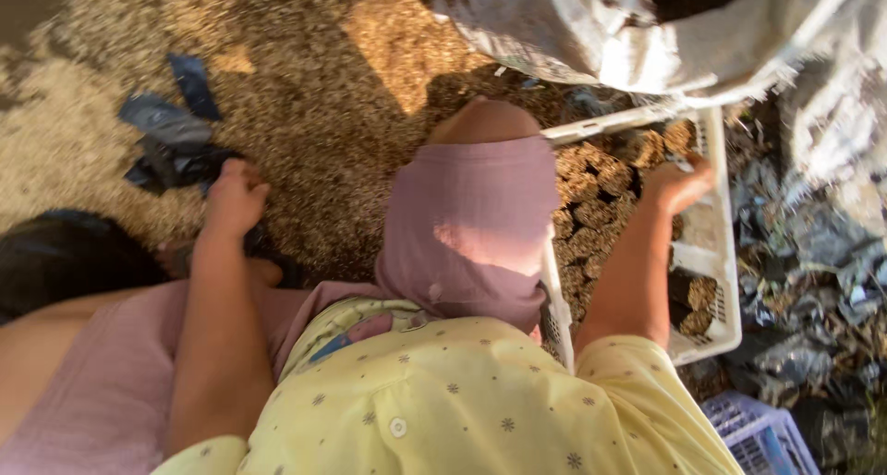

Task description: The person scoops granular material from a pile on the ground and packs it into small black plastic bags. They then tie the bags and place them into a white crate.

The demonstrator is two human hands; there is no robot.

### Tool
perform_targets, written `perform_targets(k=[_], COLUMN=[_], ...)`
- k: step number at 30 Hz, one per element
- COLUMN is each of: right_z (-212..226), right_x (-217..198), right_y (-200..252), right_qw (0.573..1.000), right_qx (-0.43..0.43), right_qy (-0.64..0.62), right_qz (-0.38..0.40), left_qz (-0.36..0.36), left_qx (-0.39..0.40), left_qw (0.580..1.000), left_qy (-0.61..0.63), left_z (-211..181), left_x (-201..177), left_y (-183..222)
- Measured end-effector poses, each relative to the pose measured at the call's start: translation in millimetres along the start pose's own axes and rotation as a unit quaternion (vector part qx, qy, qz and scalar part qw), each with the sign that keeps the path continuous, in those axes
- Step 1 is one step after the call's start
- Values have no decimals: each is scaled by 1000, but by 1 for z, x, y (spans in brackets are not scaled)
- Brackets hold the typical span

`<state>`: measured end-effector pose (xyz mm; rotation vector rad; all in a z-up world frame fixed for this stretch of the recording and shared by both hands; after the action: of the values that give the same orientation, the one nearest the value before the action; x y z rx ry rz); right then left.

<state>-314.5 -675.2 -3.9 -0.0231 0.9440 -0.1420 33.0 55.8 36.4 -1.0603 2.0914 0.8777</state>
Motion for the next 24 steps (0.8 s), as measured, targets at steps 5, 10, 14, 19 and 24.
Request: perform_targets(k=[5,10,14,19,24], right_z=[157,323,404,438,441], right_x=[-48,-131,-192,-174,-149], right_y=[17,157,308,400,388], right_qw=[942,826,679,653,681], right_qx=[-185,-353,-502,-630,-611], right_qy=[-269,-270,-213,-54,-4], right_qz=[80,346,491,416,404], left_qz=[-34,-145,-153,-141,-126], left_qx=[-146,-54,-18,-50,-119], left_qw=[988,988,988,989,985], left_qy=[36,-28,-22,-16,-2], left_z=[31,30,33,32,34], left_x=[0,-8,-1,-2,-3], left_y=[3,-15,-45,-78,-81])
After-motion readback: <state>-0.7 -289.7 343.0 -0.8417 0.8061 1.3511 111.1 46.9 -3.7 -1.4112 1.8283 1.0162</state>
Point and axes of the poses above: each hand's wrist, its own y-axis away from the middle knuckle, its own x-axis out of the palm, z = x × y, the point moved 7 cm from there along -y, towards the middle knuckle, and after that the axes turned 15 degrees about x, right-handed, at the moved point
